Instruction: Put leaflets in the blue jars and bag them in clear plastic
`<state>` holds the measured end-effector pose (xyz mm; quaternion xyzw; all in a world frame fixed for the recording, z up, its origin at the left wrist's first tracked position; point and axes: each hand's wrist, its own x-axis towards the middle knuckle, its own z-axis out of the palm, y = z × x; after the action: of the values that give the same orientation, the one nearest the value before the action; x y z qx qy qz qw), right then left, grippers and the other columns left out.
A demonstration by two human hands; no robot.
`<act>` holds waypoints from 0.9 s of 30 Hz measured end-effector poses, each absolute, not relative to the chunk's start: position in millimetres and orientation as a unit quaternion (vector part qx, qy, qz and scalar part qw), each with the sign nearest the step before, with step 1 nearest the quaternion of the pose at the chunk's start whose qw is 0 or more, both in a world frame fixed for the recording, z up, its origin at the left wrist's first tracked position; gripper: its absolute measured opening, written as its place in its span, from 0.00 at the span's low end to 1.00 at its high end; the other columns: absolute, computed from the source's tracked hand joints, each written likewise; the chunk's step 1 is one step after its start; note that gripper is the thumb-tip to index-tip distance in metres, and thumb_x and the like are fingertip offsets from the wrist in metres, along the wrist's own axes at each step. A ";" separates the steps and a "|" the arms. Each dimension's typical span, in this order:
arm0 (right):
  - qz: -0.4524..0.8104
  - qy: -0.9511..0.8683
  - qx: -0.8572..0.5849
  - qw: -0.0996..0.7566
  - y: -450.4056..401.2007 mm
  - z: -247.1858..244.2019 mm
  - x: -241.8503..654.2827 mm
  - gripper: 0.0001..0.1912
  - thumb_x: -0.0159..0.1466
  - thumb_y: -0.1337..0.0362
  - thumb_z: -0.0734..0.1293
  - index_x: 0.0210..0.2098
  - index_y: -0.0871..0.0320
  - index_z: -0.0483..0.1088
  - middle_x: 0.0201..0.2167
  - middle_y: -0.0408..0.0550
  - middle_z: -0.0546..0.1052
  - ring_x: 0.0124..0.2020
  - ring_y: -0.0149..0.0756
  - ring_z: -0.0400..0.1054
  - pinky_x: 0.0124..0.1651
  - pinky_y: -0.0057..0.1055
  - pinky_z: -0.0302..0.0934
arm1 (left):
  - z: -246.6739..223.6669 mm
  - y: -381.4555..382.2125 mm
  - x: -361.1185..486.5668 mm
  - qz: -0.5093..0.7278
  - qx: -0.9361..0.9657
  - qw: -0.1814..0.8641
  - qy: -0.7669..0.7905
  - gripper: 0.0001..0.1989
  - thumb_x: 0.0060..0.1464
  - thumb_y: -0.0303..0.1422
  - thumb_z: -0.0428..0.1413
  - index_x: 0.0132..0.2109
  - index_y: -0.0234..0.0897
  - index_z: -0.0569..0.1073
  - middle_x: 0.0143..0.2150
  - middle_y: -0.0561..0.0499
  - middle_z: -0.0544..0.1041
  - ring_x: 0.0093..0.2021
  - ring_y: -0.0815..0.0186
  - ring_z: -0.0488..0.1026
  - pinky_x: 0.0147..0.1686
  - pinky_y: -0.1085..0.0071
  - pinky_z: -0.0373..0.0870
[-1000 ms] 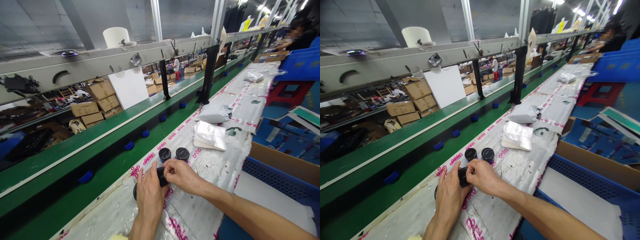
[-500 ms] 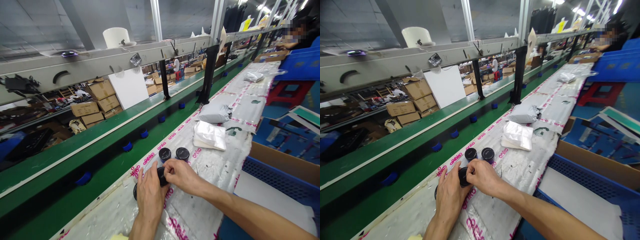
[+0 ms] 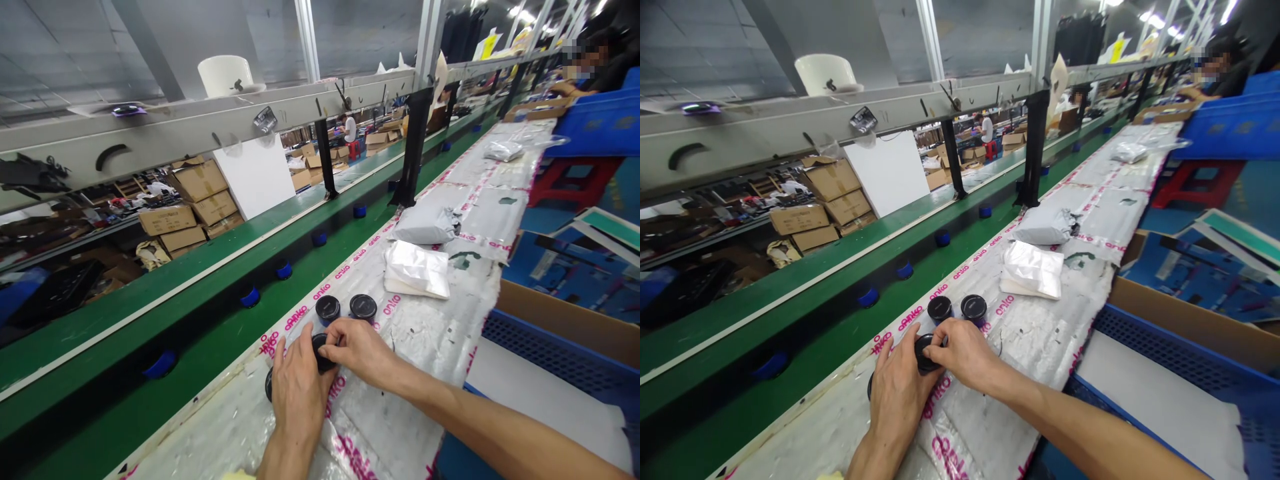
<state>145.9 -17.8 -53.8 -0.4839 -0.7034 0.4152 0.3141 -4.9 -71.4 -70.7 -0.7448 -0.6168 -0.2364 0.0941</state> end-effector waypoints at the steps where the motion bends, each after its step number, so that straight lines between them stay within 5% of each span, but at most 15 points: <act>1: 0.427 -0.693 -0.489 0.314 -17.1 -56.4 145.4 0.06 0.56 0.64 0.72 0.26 0.57 0.71 0.23 0.41 0.75 0.26 0.32 0.67 0.28 0.26 0.54 | -70.7 -71.5 -5.0 -0.235 -0.746 0.094 -0.616 0.36 0.52 0.28 0.65 0.64 0.36 0.59 0.50 0.40 0.81 0.50 0.54 0.79 0.62 0.45 0.63; 4: 0.463 -0.657 -0.490 0.336 -15.0 -66.9 145.5 0.06 0.56 0.64 0.71 0.30 0.56 0.70 0.19 0.37 0.70 0.22 0.30 0.63 0.25 0.25 0.52 | -70.8 -71.3 -5.1 -0.225 -0.745 0.096 -0.620 0.36 0.51 0.30 0.66 0.63 0.33 0.60 0.51 0.39 0.81 0.50 0.54 0.79 0.63 0.46 0.63; 8: 0.495 -0.631 -0.466 0.373 -15.0 -74.5 147.4 0.05 0.62 0.63 0.66 0.38 0.56 0.69 0.28 0.40 0.75 0.26 0.31 0.68 0.27 0.26 0.56 | -70.9 -71.1 -6.1 -0.217 -0.738 0.094 -0.631 0.35 0.51 0.30 0.66 0.63 0.33 0.61 0.48 0.41 0.82 0.48 0.54 0.80 0.63 0.47 0.63; 13: 0.462 -0.658 -0.472 0.362 -16.8 -72.3 143.0 0.09 0.59 0.61 0.70 0.38 0.56 0.69 0.24 0.39 0.73 0.26 0.32 0.66 0.28 0.27 0.56 | -67.9 -70.2 -6.2 -0.216 -0.737 0.078 -0.636 0.34 0.52 0.29 0.64 0.63 0.36 0.60 0.49 0.41 0.81 0.49 0.54 0.80 0.62 0.47 0.62; 17: 0.446 -0.645 -0.470 0.404 -17.8 -73.3 142.2 0.07 0.66 0.62 0.61 0.39 0.56 0.70 0.30 0.43 0.77 0.30 0.34 0.70 0.34 0.29 0.61 | -59.9 -65.7 -2.9 -0.174 -0.719 0.036 -0.672 0.38 0.50 0.32 0.66 0.65 0.35 0.60 0.47 0.41 0.82 0.48 0.53 0.80 0.62 0.45 0.62; 21: 0.400 -0.644 -0.489 0.432 -26.5 -71.2 154.4 0.12 0.68 0.59 0.60 0.45 0.56 0.71 0.39 0.46 0.78 0.32 0.35 0.71 0.37 0.32 0.63 | -43.5 -73.3 -14.2 -0.173 -0.711 0.009 -0.681 0.45 0.47 0.40 0.68 0.67 0.37 0.57 0.60 0.39 0.75 0.60 0.48 0.72 0.64 0.41 0.59; 27: 0.444 -0.649 -0.458 0.414 -57.1 -68.7 169.2 0.13 0.68 0.52 0.62 0.44 0.54 0.70 0.30 0.43 0.75 0.29 0.36 0.69 0.33 0.31 0.61 | -21.5 -157.4 -85.3 -0.220 -0.612 0.049 -0.758 0.21 0.62 0.50 0.51 0.56 0.46 0.71 0.55 0.47 0.78 0.56 0.50 0.74 0.58 0.45 0.68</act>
<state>169.2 -57.1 -68.7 -0.4578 -0.6495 0.4442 0.4138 -85.3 -157.4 -21.5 -0.6124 -0.7577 -0.2202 0.0487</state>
